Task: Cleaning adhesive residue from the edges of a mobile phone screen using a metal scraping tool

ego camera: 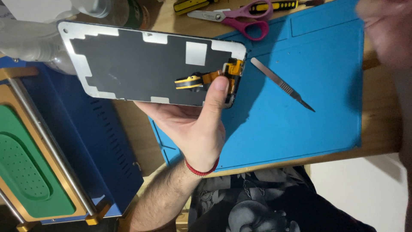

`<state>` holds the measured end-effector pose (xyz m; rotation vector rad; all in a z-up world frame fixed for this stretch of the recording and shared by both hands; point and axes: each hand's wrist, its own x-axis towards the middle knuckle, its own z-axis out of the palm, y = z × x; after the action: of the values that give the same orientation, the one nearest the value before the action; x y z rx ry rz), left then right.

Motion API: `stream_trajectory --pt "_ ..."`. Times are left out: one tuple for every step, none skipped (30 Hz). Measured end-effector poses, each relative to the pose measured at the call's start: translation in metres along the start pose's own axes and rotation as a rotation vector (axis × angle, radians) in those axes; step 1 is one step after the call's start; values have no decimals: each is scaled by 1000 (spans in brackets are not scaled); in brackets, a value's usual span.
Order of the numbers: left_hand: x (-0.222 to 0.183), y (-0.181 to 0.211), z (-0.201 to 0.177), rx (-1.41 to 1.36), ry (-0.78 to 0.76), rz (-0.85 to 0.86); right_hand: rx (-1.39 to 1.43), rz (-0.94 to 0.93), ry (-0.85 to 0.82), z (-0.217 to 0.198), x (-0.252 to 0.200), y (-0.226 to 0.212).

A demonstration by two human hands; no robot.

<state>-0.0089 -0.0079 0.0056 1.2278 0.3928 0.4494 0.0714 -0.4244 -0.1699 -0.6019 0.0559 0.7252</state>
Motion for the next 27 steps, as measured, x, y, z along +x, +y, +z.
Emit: stream_trajectory --pt "-1 -1 -2 -9 -53 8 205 314 -148 -19 5 -8" --pt "-2 -1 -3 -11 -57 9 204 310 -148 47 29 -8" --pt "-2 -2 -4 -40 -79 -18 -536 -27 -107 116 46 1" --pt "-3 -2 -6 -68 -101 -45 -1259 -372 -20 187 54 19" --pt "-3 -2 -5 -68 -101 -43 -1259 -373 -21 222 56 25" --pt "-3 -1 -5 -51 -112 -35 -1341 -350 124 256 59 32" --pt "-3 0 -5 -34 -123 -27 -1418 -327 270 291 61 38" --pt "-3 0 -5 -34 -123 -25 -1418 -328 269 293 61 39" --pt "-4 0 -5 -39 -127 -28 -1547 -375 195 295 62 39" --pt "-5 -1 -5 -44 -132 -31 -1673 -421 116 297 62 40" --pt "-4 1 -5 -44 -130 -33 -1673 -418 115 292 61 41" --pt "-3 2 -5 -39 -128 -41 -1778 -377 95 287 61 41" --pt "-2 2 -5 -34 -127 -49 -1883 -334 74 282 61 41" --pt "-2 3 -4 -35 -126 -52 -1884 -331 74 277 59 44" --pt "-1 3 -2 -39 -107 -55 -2012 -153 129 273 57 45" --pt "0 4 -1 -43 -88 -58 -2131 32 188 268 55 47" --pt "0 4 -1 -45 -84 -61 -2134 37 185 266 51 51" --pt "0 5 -1 -31 -92 -57 -2183 157 243 264 47 56" --pt "-1 5 -2 -16 -101 -54 -2225 280 304 261 42 60" --pt "-1 6 -1 -17 -99 -59 -2226 286 303 263 41 62" --pt "-2 7 0 -38 -94 -88 -2206 321 324 266 39 64" --pt "-2 9 2 -59 -89 -117 -2184 356 346 269 37 66" --pt "-2 10 2 -62 -89 -117 -2187 356 347 274 37 68" --pt "-2 12 3 33 -79 -98 -2209 434 369 279 38 69" --pt "-1 14 3 130 -68 -74 -2229 506 388 284 39 71" --pt "-2 11 0 129 -66 -69 -2232 500 386 285 39 69" --pt "-2 8 -3 39 -121 -79 -2238 501 337 287 38 67"
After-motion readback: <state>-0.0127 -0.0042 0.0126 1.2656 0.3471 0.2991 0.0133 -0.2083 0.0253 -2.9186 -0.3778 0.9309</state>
